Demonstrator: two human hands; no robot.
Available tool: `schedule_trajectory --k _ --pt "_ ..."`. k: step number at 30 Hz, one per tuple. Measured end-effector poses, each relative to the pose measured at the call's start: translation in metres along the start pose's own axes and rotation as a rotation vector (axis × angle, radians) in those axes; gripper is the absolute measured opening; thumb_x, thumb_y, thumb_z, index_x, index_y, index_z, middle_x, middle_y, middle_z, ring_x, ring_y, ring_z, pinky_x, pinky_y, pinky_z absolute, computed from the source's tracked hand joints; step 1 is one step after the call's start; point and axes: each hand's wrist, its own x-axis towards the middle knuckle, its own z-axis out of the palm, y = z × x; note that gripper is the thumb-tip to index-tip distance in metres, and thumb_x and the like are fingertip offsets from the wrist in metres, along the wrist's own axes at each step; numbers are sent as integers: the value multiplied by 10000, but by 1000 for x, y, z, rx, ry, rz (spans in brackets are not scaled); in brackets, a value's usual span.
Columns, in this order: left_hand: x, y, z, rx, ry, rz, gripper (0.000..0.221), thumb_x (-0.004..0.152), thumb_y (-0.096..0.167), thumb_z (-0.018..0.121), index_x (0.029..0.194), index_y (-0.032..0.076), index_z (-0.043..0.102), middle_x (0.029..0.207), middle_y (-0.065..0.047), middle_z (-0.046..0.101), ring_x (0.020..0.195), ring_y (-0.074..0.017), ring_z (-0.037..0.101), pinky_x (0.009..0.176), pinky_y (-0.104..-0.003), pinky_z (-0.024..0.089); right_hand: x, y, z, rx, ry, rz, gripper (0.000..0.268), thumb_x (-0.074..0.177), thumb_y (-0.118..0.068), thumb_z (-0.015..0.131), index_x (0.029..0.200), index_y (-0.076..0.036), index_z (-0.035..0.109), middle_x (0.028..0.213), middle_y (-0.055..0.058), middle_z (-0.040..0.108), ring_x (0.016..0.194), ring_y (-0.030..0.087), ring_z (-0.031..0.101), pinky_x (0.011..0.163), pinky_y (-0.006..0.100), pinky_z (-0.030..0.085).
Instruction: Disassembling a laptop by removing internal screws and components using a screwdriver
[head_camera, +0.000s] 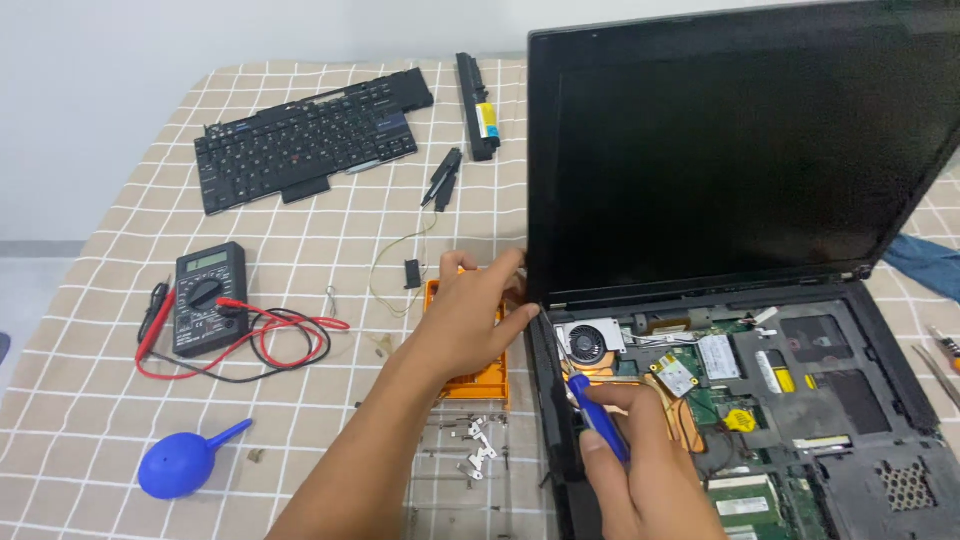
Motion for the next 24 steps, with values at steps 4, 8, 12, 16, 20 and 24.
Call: schedule_trajectory --k 4,8,12,16,20,24 --pt "0 1 0 14 -6 -5 184 883 200 593 955 132 437 836 -27 730 837 -285 596 965 -414 226 -6 -5 11 496 7 98 299 841 -284 488 1130 -259 561 938 -55 659 826 111 568 749 252 352" --pt "1 -2 2 32 -13 -24 201 883 210 598 994 138 447 867 -37 732 902 -298 579 974 -427 225 -12 -11 29 1249 -18 257 243 919 -167 425 1125 -105 539 714 60 369 523 108 223 492 269 137" --pt "1 -1 3 45 9 29 200 886 206 592 959 135 419 792 -25 714 754 -296 598 935 -398 234 -5 11 56 1780 -177 270 259 952 -193 414 1140 -98 564 586 58 253 335 100 59 322 280 42" --pt "1 -6 6 60 37 44 215 870 225 592 985 133 435 821 -21 733 766 -304 628 918 -397 241 8 38 71 1965 -1042 146 521 951 -525 415 592 -149 386 386 22 132 343 166 150 359 351 104" --pt "0 0 1 20 16 28 205 884 212 576 1008 129 435 817 -18 722 764 -283 608 942 -386 227 -13 -26 35 1675 -66 336 268 915 -147 415 1154 -104 530 536 88 255 254 144 114 283 311 63" --pt "-1 -2 1 49 19 12 236 878 245 579 1042 136 447 837 -20 734 825 -310 575 946 -407 238 -9 -33 9 885 -108 327 323 830 -24 583 1142 -99 543 813 219 589 543 236 413 529 312 286"
